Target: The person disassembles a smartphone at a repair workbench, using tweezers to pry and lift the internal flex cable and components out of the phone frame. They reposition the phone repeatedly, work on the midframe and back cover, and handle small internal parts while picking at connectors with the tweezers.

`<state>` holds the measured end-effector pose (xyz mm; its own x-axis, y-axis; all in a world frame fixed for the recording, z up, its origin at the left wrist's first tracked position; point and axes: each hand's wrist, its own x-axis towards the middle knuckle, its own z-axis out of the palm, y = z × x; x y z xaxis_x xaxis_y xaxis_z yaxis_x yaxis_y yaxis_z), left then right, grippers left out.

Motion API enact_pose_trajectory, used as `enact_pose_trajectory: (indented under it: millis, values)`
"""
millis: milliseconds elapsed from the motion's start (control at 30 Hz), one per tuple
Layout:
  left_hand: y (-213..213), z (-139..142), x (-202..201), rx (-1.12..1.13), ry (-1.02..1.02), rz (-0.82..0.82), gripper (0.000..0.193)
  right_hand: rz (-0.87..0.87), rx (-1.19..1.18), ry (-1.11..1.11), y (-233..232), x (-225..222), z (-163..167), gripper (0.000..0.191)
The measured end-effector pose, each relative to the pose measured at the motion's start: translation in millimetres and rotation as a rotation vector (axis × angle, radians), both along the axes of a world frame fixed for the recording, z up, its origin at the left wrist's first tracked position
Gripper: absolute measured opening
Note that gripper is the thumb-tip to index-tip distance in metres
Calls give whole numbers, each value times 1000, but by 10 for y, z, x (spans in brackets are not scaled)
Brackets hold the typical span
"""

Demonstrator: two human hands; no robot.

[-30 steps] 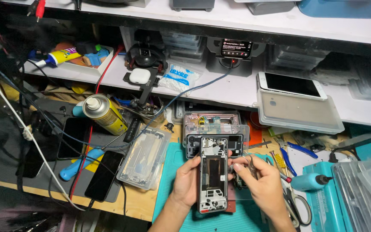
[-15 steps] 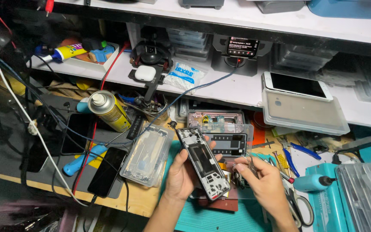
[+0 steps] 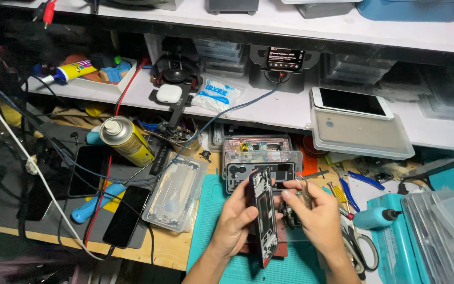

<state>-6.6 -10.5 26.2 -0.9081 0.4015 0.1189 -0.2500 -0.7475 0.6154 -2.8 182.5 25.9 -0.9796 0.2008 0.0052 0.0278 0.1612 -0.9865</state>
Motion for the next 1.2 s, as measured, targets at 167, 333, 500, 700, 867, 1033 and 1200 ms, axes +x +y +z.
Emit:
enact_pose_trajectory:
  millis: [167,333,500,700,867,1033,1200]
  values:
    - [-1,-19,34,-79,32,-76,98,18,-64,13,-80,-93,40,19]
    - [-13,-67,31,21,41,-146,83,-14,-24,37,-105,-105,103,17]
    - [-47,-126,5,60,-61,-245,67,-88,228,195,-140,-55,316,37]
    - [-46,-184,6,23,-80,-263,63,92,573,542,-91,-94,522,25]
    - [-69,-158,27,-58,-83,-277,66,135,689,518,-57,-94,531,28]
    - [-72,-113,47,-121,-46,-260,68,143,739,560,-62,-117,495,29]
    - [-85,-111,43,-145,-81,-258,68,120,718,490,-112,-113,431,25]
